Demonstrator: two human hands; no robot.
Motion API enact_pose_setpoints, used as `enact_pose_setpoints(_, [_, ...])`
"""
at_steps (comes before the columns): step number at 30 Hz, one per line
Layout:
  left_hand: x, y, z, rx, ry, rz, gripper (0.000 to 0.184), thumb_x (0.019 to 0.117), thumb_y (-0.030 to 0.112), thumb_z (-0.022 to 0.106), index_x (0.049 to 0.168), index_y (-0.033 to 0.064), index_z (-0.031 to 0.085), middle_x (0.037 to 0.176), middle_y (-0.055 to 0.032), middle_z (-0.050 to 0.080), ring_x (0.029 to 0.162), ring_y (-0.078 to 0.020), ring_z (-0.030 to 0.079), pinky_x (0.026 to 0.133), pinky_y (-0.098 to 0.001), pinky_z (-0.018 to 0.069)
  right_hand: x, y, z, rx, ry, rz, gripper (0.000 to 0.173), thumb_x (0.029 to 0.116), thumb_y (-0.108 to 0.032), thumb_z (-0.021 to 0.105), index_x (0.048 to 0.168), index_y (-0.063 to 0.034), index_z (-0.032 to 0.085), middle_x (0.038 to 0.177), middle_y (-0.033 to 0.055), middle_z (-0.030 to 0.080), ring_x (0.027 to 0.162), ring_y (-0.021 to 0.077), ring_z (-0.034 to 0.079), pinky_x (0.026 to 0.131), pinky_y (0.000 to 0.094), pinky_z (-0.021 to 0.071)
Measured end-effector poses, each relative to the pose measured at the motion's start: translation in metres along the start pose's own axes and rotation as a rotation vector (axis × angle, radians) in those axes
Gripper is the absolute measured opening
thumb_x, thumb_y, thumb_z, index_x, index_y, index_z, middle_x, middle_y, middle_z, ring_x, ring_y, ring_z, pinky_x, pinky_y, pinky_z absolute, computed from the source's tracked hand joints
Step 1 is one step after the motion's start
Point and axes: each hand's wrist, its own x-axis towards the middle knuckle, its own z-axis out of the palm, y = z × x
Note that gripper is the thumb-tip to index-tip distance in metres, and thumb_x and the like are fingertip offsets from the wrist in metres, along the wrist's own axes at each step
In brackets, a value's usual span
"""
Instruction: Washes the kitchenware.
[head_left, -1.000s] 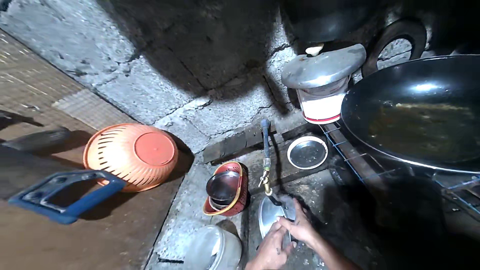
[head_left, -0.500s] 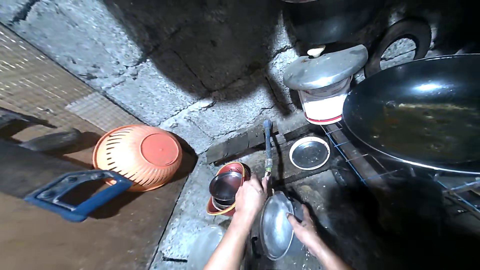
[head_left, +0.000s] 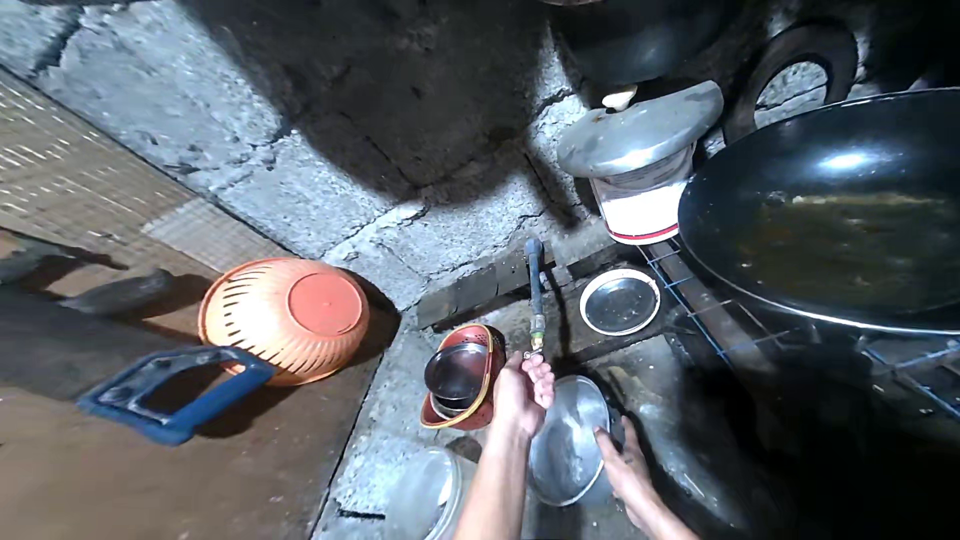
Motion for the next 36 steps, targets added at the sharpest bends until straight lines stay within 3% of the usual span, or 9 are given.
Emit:
enact_pose_setpoints(2, [-0.003,-0.028,-0.020,0.037,-0.084,0.097,0.046,0.1124,0.033,0.026,0.099,0.0027,0.058,0.083,-0.0120,0.071,0.079,-0.0238,0.072,0.071,-0.0396,0.0600,-0.002,0.000,-0.004,0.014,0.030,-0.033,0.089,0.0969,-0.045,0.066,0.165,-0.0121,0.018,0.159,0.0270,0.036,0.136,0.0444,0.049,0.098,0.0662,0.0483])
enact_pose_setpoints(4, [0.006,-0.058,-0.041,0.261,-0.129,0.077,0.035,0.1103,0.022,0.035,0.104,0.0007,0.061,0.099,-0.0127,0.072,0.094,-0.0231,0.069,0.079,-0.0388,0.0567,-0.006,0.001,-0.009,-0.007,0.051,-0.093,0.089,0.0966,-0.042,0.067,0.164,-0.0091,0.019,0.161,0.0269,0.034,0.142,0.0415,0.044,0.109,0.0612,0.0423])
enact_pose_setpoints(9, [0.043,-0.085,-0.045,0.635,0.002,0.116,0.026,0.1097,0.023,0.048,0.121,0.0031,0.060,0.082,-0.0057,0.054,0.063,-0.0142,0.049,0.055,-0.0303,0.0430,-0.021,0.004,-0.020,-0.088,-0.022,-0.207,0.089,0.0964,-0.036,0.069,0.163,-0.0018,0.020,0.162,0.0272,0.033,0.148,0.0370,0.038,0.121,0.0517,0.0329])
enact_pose_setpoints(13, [0.049,-0.080,-0.031,0.821,0.225,0.249,0.026,0.1067,0.018,0.049,0.109,-0.0031,0.065,0.084,-0.0150,0.059,0.071,-0.0248,0.056,0.066,-0.0445,0.0494,-0.024,0.002,-0.024,-0.066,-0.057,-0.110,0.084,0.0987,-0.041,0.064,0.163,-0.0065,0.022,0.157,0.0267,0.040,0.136,0.0412,0.050,0.102,0.0619,0.0482])
enact_pose_setpoints(18, [0.058,-0.084,-0.051,0.180,0.108,0.110,0.028,0.1113,0.018,0.039,0.105,-0.0016,0.058,0.076,-0.0097,0.059,0.064,-0.0183,0.059,0.060,-0.0327,0.0533,-0.018,0.010,-0.032,-0.056,-0.008,-0.124,0.087,0.0973,-0.043,0.065,0.164,-0.0087,0.021,0.157,0.0267,0.040,0.136,0.0416,0.050,0.101,0.0631,0.0482])
enact_pose_setpoints(22, [0.039,-0.092,-0.039,-0.388,0.116,-0.168,0.028,0.1106,0.025,0.038,0.115,0.0012,0.052,0.095,-0.0143,0.063,0.086,-0.0251,0.068,0.080,-0.0394,0.0601,-0.021,0.021,-0.032,-0.096,-0.016,-0.237,0.087,0.0962,-0.038,0.068,0.160,0.0020,0.025,0.157,0.0293,0.038,0.142,0.0377,0.045,0.115,0.0528,0.0406])
enact_pose_setpoints(25, [0.027,-0.093,-0.036,-0.370,0.070,-0.238,0.021,0.1024,0.014,0.044,0.082,0.0121,0.049,0.068,-0.0039,0.055,0.059,-0.0152,0.058,0.059,-0.0287,0.0553,-0.026,0.024,-0.033,-0.067,-0.030,-0.188,0.085,0.0967,-0.037,0.068,0.160,0.0007,0.026,0.153,0.0289,0.043,0.136,0.0381,0.050,0.107,0.0560,0.0474])
enact_pose_setpoints(30, [0.003,-0.021,-0.049,-0.084,-0.075,-0.137,0.024,0.1039,0.017,0.041,0.082,0.0109,0.051,0.064,-0.0032,0.058,0.054,-0.0128,0.060,0.052,-0.0267,0.0544,-0.029,0.023,-0.043,-0.068,-0.029,-0.120,0.088,0.0974,-0.043,0.065,0.163,-0.0055,0.020,0.156,0.0261,0.040,0.136,0.0403,0.050,0.099,0.0630,0.0491])
enact_pose_setpoints(36, [-0.011,0.071,-0.013,0.525,-0.189,0.102,0.044,0.1140,0.026,0.031,0.122,-0.0059,0.060,0.105,-0.0181,0.074,0.095,-0.0261,0.074,0.086,-0.0383,0.0606,-0.029,0.036,-0.038,-0.090,0.030,-0.222,0.091,0.0935,-0.037,0.072,0.160,0.0017,0.023,0.158,0.0275,0.038,0.143,0.0357,0.044,0.116,0.0514,0.0398])
